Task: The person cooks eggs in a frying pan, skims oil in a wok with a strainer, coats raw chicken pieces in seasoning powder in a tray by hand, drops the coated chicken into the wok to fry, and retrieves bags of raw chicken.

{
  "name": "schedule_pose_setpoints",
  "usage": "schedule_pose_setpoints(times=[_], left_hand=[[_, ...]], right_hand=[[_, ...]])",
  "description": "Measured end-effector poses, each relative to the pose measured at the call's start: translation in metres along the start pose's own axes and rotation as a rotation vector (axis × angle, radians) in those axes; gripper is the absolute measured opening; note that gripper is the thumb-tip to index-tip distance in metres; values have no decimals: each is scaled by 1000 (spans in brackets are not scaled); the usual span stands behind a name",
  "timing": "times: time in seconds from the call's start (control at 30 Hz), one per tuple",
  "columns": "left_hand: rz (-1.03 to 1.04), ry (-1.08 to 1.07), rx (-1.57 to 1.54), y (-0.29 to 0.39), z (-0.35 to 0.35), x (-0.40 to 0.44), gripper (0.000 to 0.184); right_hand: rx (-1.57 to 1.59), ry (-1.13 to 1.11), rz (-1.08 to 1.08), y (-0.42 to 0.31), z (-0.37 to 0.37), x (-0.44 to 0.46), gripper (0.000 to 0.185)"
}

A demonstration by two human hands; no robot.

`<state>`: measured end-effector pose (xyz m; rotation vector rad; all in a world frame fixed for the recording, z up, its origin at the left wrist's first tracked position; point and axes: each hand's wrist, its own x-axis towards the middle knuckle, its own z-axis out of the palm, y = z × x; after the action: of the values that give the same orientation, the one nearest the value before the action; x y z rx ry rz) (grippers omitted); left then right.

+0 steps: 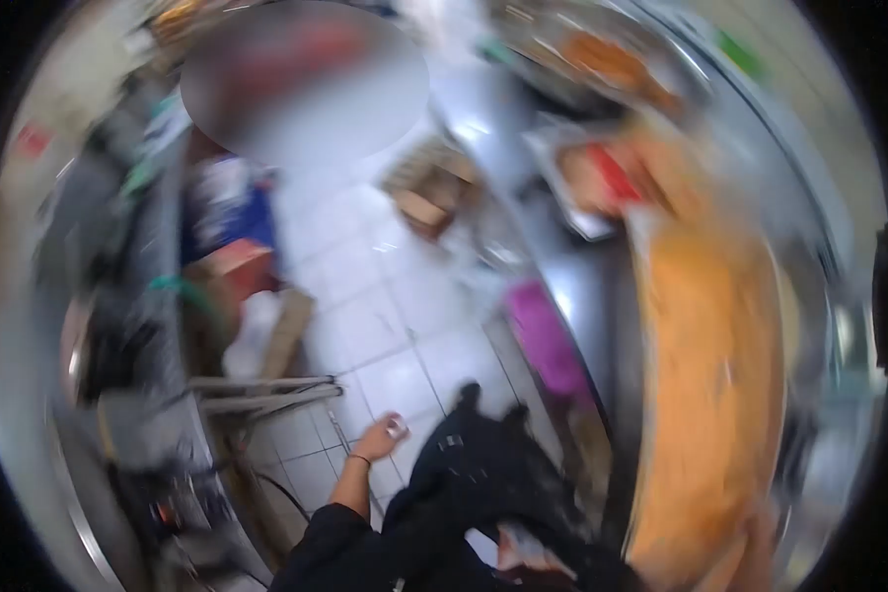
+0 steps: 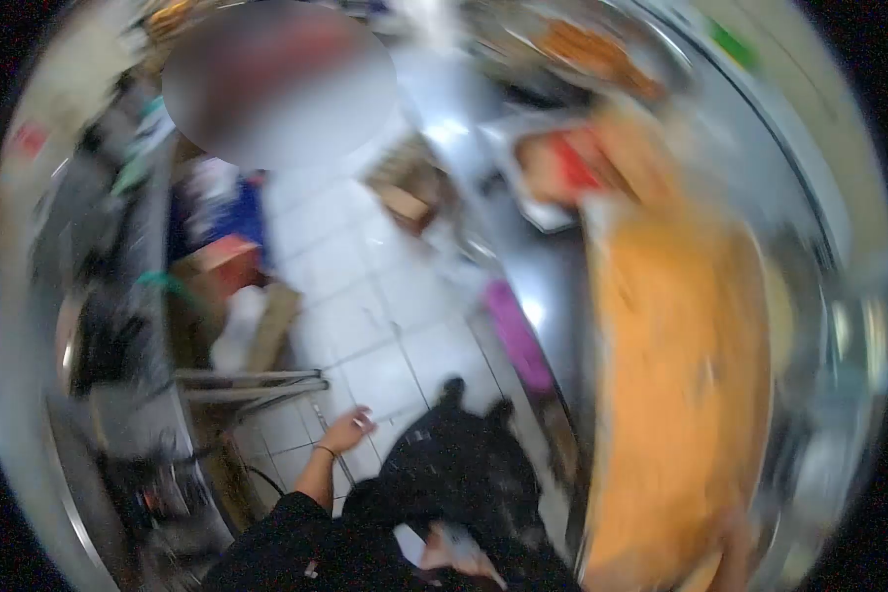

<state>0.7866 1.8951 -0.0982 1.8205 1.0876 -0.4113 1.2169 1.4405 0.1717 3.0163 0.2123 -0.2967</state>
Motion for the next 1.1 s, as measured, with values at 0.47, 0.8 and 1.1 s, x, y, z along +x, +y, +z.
schedule_pose_setpoints(times=[0.47,0.8,1.1], left_hand=[[-409,500,-583,-116,40,-92,53],[-863,1232,-914,-139,260,-190,39],[-920,1021,-585,-54,416,-122,23]], right_hand=[[406,-193,-1571,-501,-109,-82,36],[388,-170,-2845,-693,-225,-510,42],[-625,455,-2912,-702,-150,-757,36]])
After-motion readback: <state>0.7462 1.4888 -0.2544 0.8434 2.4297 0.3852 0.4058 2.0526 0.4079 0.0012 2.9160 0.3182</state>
